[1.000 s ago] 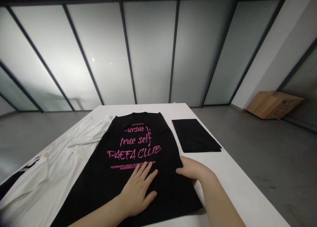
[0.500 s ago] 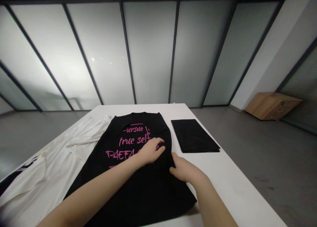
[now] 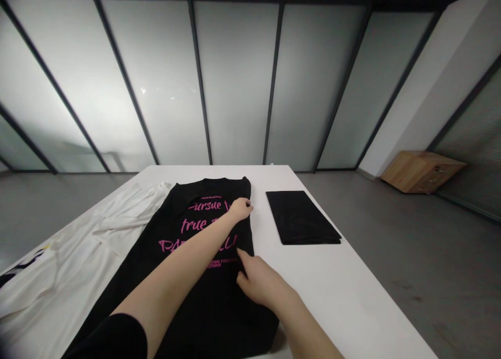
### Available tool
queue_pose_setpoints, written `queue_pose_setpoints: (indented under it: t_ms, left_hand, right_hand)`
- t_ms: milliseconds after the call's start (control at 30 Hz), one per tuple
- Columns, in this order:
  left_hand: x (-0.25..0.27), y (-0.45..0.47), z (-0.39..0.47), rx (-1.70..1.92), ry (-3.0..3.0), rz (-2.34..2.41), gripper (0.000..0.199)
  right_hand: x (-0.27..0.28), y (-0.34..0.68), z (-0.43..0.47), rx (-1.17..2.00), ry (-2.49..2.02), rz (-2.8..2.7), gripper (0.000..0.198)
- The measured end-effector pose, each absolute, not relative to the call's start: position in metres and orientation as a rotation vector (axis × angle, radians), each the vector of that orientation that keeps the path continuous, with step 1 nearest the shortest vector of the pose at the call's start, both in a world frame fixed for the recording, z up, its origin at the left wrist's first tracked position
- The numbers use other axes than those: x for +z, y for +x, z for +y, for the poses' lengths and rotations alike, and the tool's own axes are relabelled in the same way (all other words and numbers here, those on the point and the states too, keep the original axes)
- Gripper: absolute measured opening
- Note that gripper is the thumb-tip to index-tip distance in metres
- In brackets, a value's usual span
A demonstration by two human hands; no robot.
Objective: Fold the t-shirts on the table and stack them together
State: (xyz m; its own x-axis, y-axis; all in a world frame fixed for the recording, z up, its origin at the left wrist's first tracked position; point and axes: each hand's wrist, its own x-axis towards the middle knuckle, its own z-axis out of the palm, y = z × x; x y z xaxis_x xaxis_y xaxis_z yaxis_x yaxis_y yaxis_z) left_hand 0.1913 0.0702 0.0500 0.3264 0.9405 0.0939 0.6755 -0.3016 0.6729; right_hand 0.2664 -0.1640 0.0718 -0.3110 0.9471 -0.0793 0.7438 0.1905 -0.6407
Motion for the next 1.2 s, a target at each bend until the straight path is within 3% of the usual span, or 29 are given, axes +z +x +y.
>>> queue_pose_setpoints:
  t_ms: [233, 433, 767, 967, 1200]
  left_hand:
    - [0.038, 0.112, 0.092, 1.063, 1.732, 1.553, 0.016]
    - [0.010, 0.045, 0.089, 1.062, 1.560, 1.482, 0.012]
    - [0.000, 0.042, 0.083, 1.074, 1.643, 1.438, 0.028]
    - [-0.003, 0.041, 0.081, 1.141, 1.689, 1.445, 0.034]
    - [-0.008, 0.042, 0.086, 1.158, 1.694, 1.442, 0.032]
  right_hand:
    - [0.071, 0.245, -0.171, 0.904, -1.506, -2.178, 0.069]
    - [0.069, 0.232, -0.183, 1.076, -1.455, -2.358, 0.070]
    - [0.065, 0.219, -0.189, 1.203, -1.162, -2.534, 0.059]
    - [0.061, 0.216, -0.189, 1.648, -0.859, -2.287, 0.058]
    - [0.047, 0.213, -0.182, 0.822, -0.987, -2.601, 0.052]
